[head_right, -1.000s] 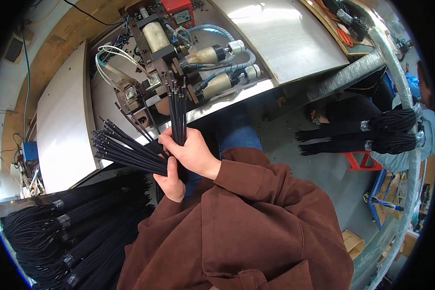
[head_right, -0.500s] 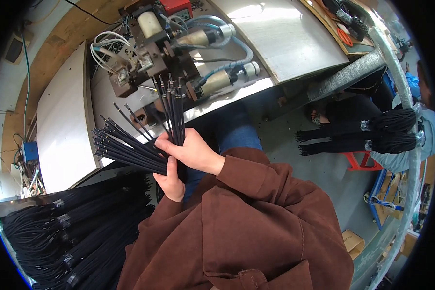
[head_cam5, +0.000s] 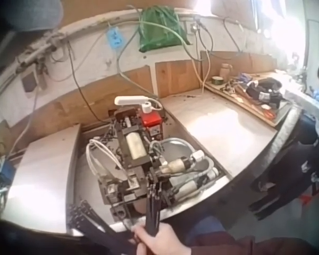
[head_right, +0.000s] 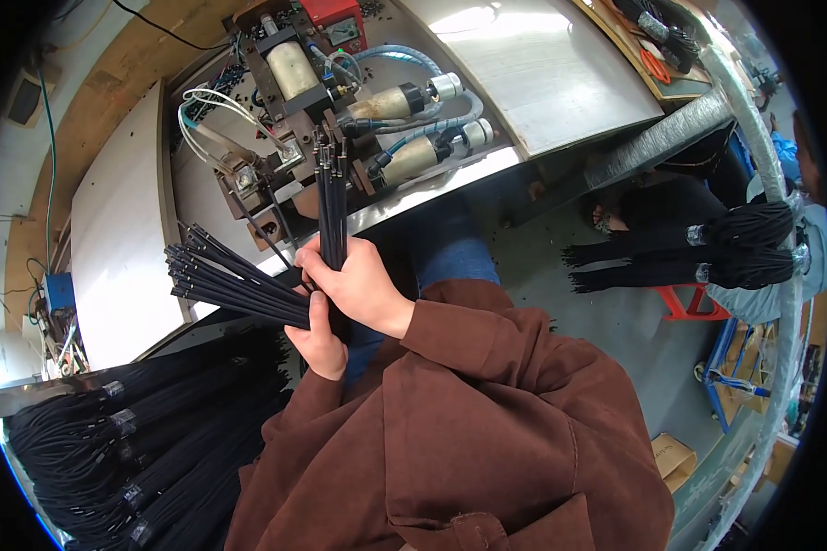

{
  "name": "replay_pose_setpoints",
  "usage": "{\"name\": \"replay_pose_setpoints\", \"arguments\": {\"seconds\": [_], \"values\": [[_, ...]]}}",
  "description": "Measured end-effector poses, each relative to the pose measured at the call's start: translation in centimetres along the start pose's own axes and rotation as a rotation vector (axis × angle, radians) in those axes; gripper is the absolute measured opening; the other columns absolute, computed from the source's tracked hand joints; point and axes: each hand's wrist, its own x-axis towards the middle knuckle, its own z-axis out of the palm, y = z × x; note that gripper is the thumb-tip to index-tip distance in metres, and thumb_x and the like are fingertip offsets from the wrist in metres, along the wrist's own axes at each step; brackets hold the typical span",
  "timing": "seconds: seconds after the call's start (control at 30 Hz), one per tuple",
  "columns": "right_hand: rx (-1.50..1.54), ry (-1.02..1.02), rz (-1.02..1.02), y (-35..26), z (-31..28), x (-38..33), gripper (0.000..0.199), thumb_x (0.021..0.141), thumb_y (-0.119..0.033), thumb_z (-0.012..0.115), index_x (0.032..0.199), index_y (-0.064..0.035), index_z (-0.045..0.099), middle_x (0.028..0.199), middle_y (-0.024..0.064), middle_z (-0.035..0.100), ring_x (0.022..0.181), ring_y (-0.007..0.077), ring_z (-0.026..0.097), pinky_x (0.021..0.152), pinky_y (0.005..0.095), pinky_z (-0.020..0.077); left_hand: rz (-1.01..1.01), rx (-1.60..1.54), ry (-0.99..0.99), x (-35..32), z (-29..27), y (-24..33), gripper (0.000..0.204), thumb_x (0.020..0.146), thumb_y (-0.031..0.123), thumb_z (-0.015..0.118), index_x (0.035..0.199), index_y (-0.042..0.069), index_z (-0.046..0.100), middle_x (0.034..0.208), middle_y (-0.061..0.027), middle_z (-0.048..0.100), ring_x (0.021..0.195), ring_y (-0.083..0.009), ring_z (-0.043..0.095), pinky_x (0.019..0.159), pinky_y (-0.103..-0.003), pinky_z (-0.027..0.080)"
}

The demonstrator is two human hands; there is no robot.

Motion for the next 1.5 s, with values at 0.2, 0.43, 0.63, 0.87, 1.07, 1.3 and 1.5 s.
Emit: {"name": "replay_pose_setpoints", "arguments": {"seconds": [0.2,0.43,0.63,0.87,1.07,1.3,1.5], "values": [[0.015,0.008,0.023,0.1,0.2,0.4,0.016,0.085,-0.014,0.060,0.082,0.0016,0.059,0.067,0.0026,0.059,0.062,0.0080,0.055,0.057,0.0235,0.0458,0.002,-0.005,0.006,0.4,-0.2,-0.2,0.018,0.085,0.008,0.058,0.098,-0.005,0.057,0.091,-0.0028,0.057,0.081,-0.0088,0.052,0.074,-0.023,0.041],[-0.009,-0.068,0.057,-0.8,-0.1,0.4,0.017,0.085,-0.015,0.061,0.085,0.0018,0.060,0.069,0.0029,0.060,0.064,0.0084,0.057,0.059,0.0232,0.0469,-0.006,-0.008,-0.010,0.5,-0.3,-0.5,0.017,0.085,0.006,0.058,0.098,-0.004,0.057,0.092,-0.0026,0.057,0.082,-0.0087,0.052,0.074,-0.023,0.041],[-0.013,-0.105,0.099,-1.0,-0.6,-0.8,0.018,0.085,-0.016,0.062,0.086,0.0019,0.061,0.071,0.0032,0.060,0.065,0.0094,0.059,0.061,0.0232,0.0481,-0.017,0.044,-0.073,-0.8,-0.4,-0.4,0.017,0.085,0.004,0.057,0.100,-0.003,0.056,0.094,-0.0030,0.057,0.084,-0.0093,0.052,0.076,-0.023,0.042],[0.002,-0.061,0.064,-0.2,-1.2,-1.1,0.017,0.085,-0.014,0.061,0.082,0.0027,0.060,0.070,0.0040,0.061,0.063,0.0098,0.059,0.059,0.0237,0.0491,-0.022,0.060,-0.081,-1.4,0.3,-0.3,0.017,0.086,0.005,0.056,0.102,-0.002,0.055,0.097,-0.0038,0.057,0.087,-0.0102,0.054,0.080,-0.025,0.042],[0.020,-0.049,0.065,0.1,-0.7,-0.5,0.017,0.085,-0.014,0.060,0.081,0.0029,0.060,0.070,0.0044,0.060,0.061,0.0099,0.058,0.058,0.0241,0.0493,-0.027,0.051,-0.103,-0.6,-0.2,-0.1,0.018,0.085,0.005,0.057,0.101,-0.004,0.055,0.095,-0.0033,0.057,0.086,-0.0096,0.053,0.078,-0.023,0.042],[0.011,-0.046,0.083,-0.2,-0.5,-0.2,0.018,0.085,-0.015,0.061,0.082,0.0026,0.060,0.070,0.0041,0.060,0.062,0.0098,0.058,0.059,0.0243,0.0488,-0.027,0.041,-0.082,-0.4,-0.3,0.0,0.019,0.085,0.005,0.058,0.101,-0.005,0.056,0.094,-0.0031,0.057,0.084,-0.0090,0.052,0.076,-0.023,0.042],[-0.056,-0.159,0.098,-0.6,-1.2,-0.4,0.016,0.083,-0.014,0.063,0.086,0.0013,0.062,0.073,0.0035,0.062,0.069,0.0096,0.058,0.065,0.0242,0.0476,0.012,0.080,-0.107,-0.3,-0.2,-0.1,0.020,0.086,0.005,0.058,0.103,-0.004,0.057,0.096,-0.0037,0.059,0.087,-0.0092,0.054,0.077,-0.023,0.043]]}}
